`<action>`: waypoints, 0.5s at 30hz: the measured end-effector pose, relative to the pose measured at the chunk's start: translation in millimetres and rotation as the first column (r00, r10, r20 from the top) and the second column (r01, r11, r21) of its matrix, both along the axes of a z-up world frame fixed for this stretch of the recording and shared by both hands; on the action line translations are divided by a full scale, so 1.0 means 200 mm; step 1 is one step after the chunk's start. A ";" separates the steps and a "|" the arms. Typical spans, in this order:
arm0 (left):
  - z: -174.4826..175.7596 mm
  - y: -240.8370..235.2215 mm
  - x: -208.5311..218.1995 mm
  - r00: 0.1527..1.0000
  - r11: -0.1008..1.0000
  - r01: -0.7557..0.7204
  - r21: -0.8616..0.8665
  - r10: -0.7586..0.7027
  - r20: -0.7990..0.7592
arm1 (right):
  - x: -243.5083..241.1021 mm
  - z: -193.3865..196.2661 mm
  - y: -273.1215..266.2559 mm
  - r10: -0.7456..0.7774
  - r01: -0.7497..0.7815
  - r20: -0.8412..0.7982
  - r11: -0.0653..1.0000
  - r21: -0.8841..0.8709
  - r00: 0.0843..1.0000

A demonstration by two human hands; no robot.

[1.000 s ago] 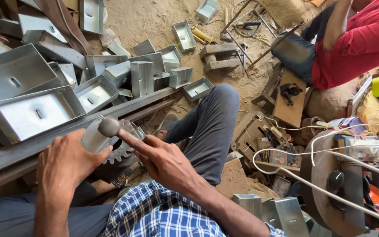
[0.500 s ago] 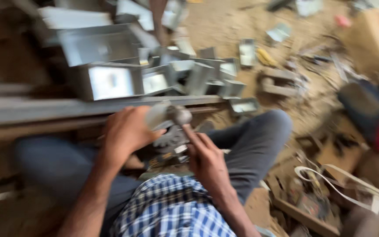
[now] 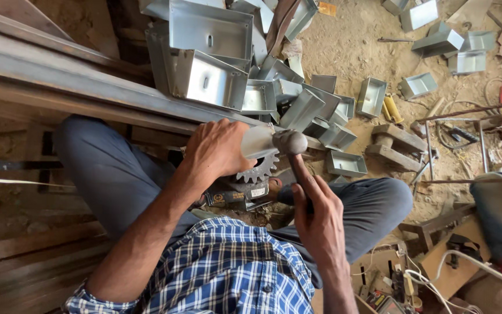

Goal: The person uses a hammer to flatten the edges of small metal boxes while holding them against a large gear on the floor.

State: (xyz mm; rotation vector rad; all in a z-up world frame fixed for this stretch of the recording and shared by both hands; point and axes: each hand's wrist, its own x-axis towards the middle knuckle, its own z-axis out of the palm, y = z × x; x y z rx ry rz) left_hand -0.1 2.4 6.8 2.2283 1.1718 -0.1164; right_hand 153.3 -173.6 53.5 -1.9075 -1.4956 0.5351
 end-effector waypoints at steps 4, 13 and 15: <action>0.00 -0.01 -0.02 0.998 0.998 -0.025 0.055 0.022 0.064 | 0.02 0.03 -0.01 -0.032 0.036 0.044 0.996 -0.083 0.998; -0.02 0.00 0.00 0.999 0.999 0.001 -0.035 -0.003 -0.054 | -0.03 -0.05 -0.04 -0.091 0.090 -0.031 0.996 -0.025 0.995; -0.01 0.00 0.00 0.999 1.000 -0.009 0.000 0.009 -0.033 | -0.04 -0.07 -0.05 -0.040 0.039 0.001 0.995 0.087 0.999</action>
